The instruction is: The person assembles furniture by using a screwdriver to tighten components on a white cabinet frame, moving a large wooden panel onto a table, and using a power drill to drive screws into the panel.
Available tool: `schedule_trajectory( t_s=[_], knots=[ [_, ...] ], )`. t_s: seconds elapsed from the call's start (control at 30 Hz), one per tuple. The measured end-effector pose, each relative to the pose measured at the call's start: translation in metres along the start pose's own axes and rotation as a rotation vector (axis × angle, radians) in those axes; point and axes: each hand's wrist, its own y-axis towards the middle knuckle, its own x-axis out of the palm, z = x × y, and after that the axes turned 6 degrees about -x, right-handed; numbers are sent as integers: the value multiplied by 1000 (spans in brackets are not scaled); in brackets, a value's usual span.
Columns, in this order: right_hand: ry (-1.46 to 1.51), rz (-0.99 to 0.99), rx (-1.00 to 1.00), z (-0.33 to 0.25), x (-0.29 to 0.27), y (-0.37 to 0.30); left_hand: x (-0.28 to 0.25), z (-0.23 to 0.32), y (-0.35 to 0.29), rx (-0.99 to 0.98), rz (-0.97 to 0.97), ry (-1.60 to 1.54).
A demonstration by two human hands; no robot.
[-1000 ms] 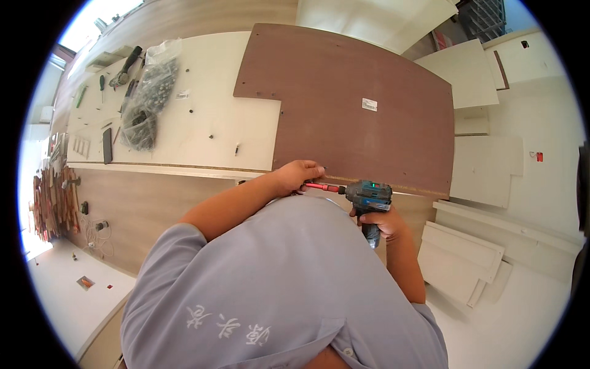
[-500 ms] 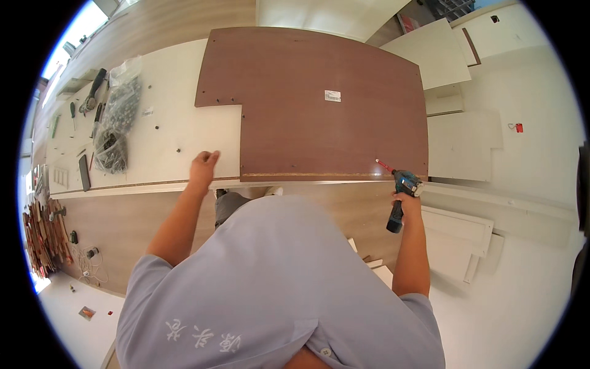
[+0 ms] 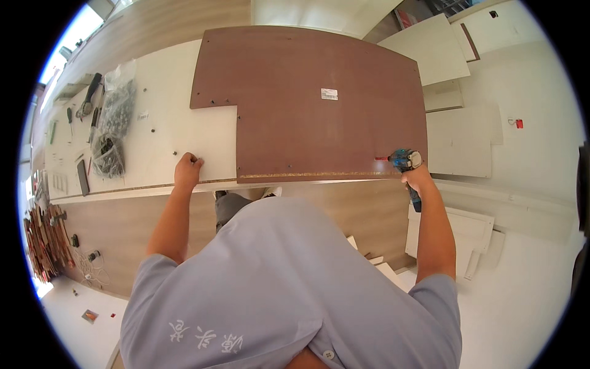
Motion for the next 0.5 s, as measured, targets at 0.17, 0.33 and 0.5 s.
schedule_trajectory(
  t_s=[0.17, 0.33, 0.5],
  knots=[
    [-90, 15, -39, 3, 3, 10, 9, -16, 12, -28, -1, -192],
    [-195, 32, -51, 16, 2, 16, -4, 44, -14, -300, -334, -829],
    [-163, 43, -107, -38, -16, -41, -15, 80, -42, -228, -511, -990]
  ],
)
